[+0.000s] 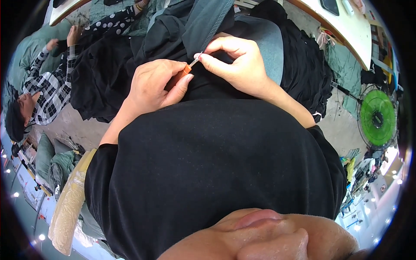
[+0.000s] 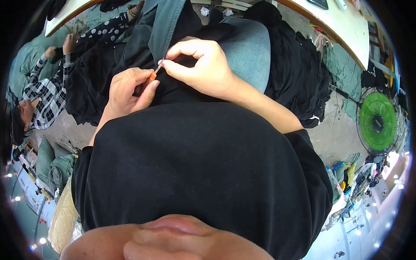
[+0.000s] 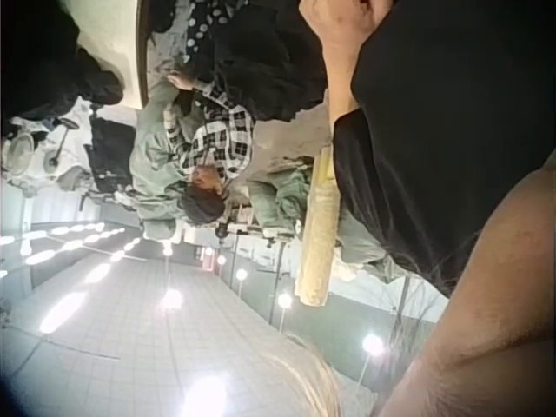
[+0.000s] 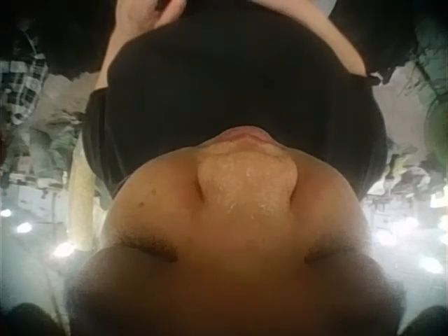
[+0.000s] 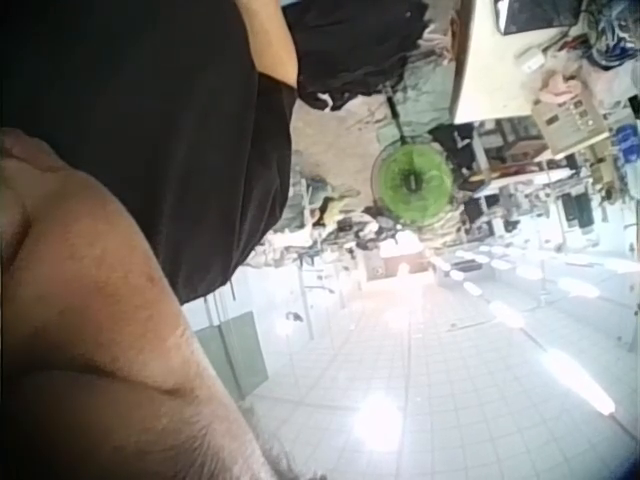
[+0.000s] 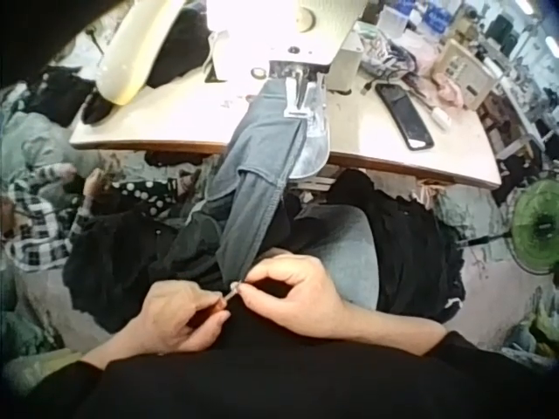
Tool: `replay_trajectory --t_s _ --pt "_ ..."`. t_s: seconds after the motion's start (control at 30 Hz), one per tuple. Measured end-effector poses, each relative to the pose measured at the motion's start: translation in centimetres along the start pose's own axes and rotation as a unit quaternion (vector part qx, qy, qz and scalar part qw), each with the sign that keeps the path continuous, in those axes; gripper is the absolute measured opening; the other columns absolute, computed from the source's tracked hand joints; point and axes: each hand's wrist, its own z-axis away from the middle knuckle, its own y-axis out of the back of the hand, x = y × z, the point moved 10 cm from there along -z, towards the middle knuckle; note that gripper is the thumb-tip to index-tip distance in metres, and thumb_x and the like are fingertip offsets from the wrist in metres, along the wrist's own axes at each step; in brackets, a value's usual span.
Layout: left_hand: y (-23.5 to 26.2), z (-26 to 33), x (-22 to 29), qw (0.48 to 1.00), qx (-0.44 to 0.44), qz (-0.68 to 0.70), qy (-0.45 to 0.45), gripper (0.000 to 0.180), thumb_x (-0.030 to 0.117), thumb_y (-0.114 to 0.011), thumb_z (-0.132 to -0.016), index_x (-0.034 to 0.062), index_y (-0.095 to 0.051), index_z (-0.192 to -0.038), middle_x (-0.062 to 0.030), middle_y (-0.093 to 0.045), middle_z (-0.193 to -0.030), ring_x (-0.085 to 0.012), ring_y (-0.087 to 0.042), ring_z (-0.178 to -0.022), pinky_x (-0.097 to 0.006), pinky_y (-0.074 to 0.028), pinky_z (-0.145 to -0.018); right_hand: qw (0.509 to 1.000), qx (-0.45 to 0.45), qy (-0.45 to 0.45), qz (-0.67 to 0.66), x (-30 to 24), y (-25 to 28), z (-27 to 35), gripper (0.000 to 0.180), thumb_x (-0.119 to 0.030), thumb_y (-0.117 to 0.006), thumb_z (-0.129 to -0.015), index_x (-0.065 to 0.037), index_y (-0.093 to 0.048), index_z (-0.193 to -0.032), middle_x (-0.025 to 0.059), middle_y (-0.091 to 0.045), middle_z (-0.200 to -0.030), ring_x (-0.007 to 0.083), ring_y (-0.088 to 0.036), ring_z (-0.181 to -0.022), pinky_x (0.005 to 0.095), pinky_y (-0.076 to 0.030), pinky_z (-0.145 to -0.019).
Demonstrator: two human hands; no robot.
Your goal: Trimming loose threads from black clothing items using a small hand tool.
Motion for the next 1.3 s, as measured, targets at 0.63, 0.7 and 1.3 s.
replay_trajectory --t_s 0.63,0.7,1.3 --pt "-2.1 0.5 -1.4 0.987 0.087 0.117 0.068 0.029 0.001 -0.077 -0.091 -0.002 -0.059 -0.114 -0.0084 -0.07 -0.086 -0.0094 -0.066 -0.065 -0.022 -0.049 -0.055 0.999 0.034 0.031 0.021 0.0 1.2 0.2 0.008 -0.005 -0.077 -0.087 -0.001 -0.078 -0.094 0.0085 -0.075 -0.089 0.0151 -0.071 -0.084 0.0279 -0.057 -0.077" --pt "-2.5 0.3 -1.6 0.988 0.062 0.13 0.055 0.029 -0.001 -0.073 -0.094 -0.0021 -0.056 -0.117 -0.0075 -0.069 -0.086 -0.0064 -0.064 -0.067 -0.021 -0.048 -0.056 0.998 0.035 0.041 0.032 -0.2 1.4 0.2 0.008 -0.005 -0.077 -0.086 -0.002 -0.078 -0.093 0.0085 -0.075 -0.088 0.016 -0.071 -0.083 0.0287 -0.056 -0.078" --pt "-1.4 -2.9 -1.4 0.983 0.014 0.173 0.058 0.018 0.001 -0.073 -0.094 -0.0018 -0.061 -0.107 -0.0012 -0.066 -0.078 -0.0003 -0.056 -0.063 -0.018 -0.039 -0.054 0.994 0.038 0.068 0.077 0.3 1.8 0.1 0.009 -0.007 -0.078 -0.083 -0.002 -0.077 -0.09 0.0078 -0.076 -0.085 0.0179 -0.07 -0.081 0.0316 -0.055 -0.078"
